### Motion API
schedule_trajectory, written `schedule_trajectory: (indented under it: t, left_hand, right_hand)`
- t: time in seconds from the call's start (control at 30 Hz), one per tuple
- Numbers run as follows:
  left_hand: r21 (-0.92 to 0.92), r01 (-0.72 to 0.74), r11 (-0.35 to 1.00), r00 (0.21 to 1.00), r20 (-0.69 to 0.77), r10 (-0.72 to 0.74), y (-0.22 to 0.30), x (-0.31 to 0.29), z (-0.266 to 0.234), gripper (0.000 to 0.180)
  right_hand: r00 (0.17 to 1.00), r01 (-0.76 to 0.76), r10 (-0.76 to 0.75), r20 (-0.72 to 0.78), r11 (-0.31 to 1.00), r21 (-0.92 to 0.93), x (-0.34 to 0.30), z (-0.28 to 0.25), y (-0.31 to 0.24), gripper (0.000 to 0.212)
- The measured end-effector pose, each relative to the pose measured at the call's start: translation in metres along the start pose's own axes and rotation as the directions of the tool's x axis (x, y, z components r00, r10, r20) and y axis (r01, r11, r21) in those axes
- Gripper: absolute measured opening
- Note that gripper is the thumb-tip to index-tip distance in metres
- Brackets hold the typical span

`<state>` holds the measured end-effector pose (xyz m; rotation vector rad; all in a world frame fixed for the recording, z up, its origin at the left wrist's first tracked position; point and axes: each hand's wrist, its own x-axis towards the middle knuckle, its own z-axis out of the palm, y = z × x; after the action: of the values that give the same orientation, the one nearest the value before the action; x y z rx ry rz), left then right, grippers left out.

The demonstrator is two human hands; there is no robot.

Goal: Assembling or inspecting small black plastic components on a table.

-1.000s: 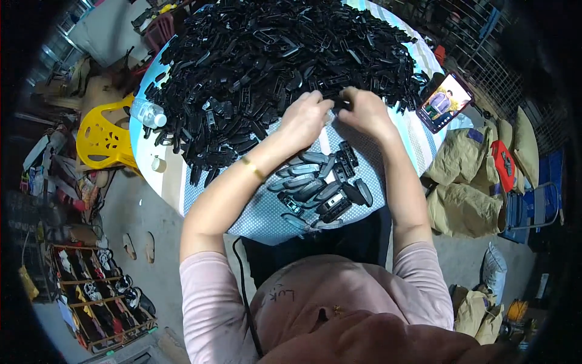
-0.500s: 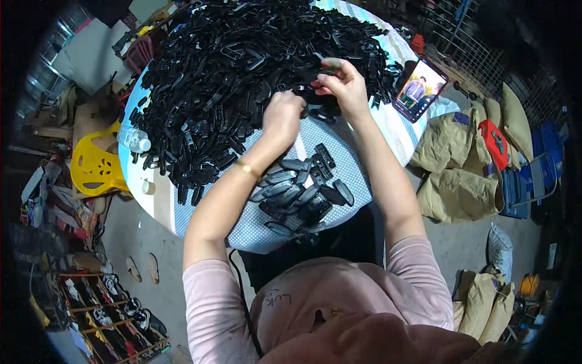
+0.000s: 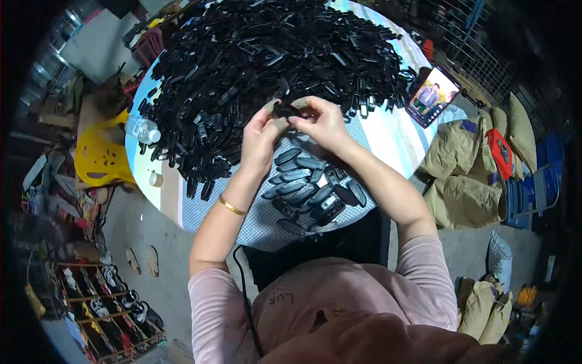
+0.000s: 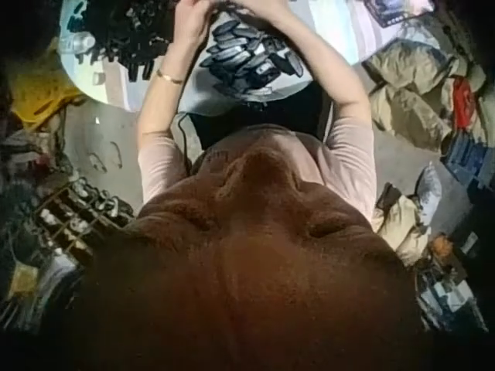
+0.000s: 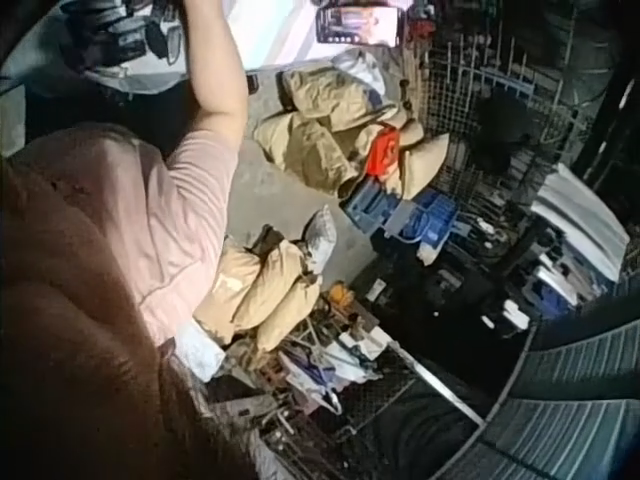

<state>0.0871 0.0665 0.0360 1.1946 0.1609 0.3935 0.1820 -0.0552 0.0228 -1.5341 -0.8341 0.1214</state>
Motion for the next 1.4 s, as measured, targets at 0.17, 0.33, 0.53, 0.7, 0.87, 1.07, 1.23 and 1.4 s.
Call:
schedule_trajectory:
  t: [0.17,0.33,0.53,0.7,0.87,1.07,1.23,1.4]
  left_hand:
    - [0.090,-0.051,0.995,0.999,-0.005,0.052,-0.002,0.002,-0.006,0.034]
    - [0.326,-0.163,0.931,0.986,0.028,0.162,0.001,-0.001,-0.011,0.031]
    - [0.196,-0.084,0.977,0.995,-0.036,0.093,0.001,-0.004,-0.002,0.032]
    - [0.168,-0.111,0.980,0.994,0.013,0.110,0.007,-0.005,-0.002,0.029]
    - [0.244,-0.122,0.962,0.986,0.142,0.089,0.016,-0.004,-0.011,0.027]
    - [0.326,-0.188,0.926,0.973,0.190,0.131,0.022,-0.007,-0.009,0.024]
    - [0.446,-0.175,0.878,0.963,0.261,0.060,0.029,-0.014,0.000,0.027]
    - [0.658,-0.087,0.748,0.780,0.512,-0.360,0.031,-0.021,0.016,0.035]
  right_hand:
    - [1.000,0.020,-0.022,0.018,0.994,0.105,-0.006,0.000,-0.013,0.026]
    - [0.993,0.117,-0.115,0.031,0.992,-0.057,-0.006,0.000,-0.008,0.024]
    - [0.919,0.372,-0.394,0.026,0.842,-0.391,-0.009,0.002,-0.014,0.025]
    - [0.970,0.225,-0.242,-0.020,0.927,-0.299,-0.009,0.007,-0.013,0.028]
    - [0.956,-0.016,0.029,0.291,0.999,-0.047,-0.007,-0.002,-0.012,0.031]
    - [0.971,0.207,-0.174,0.164,0.955,-0.213,-0.012,0.002,-0.015,0.032]
    - [0.882,0.296,-0.155,0.445,0.916,-0.269,0.008,-0.046,-0.019,0.039]
    - [0.964,0.059,0.158,0.212,0.652,-0.756,0.018,-0.084,-0.006,0.032]
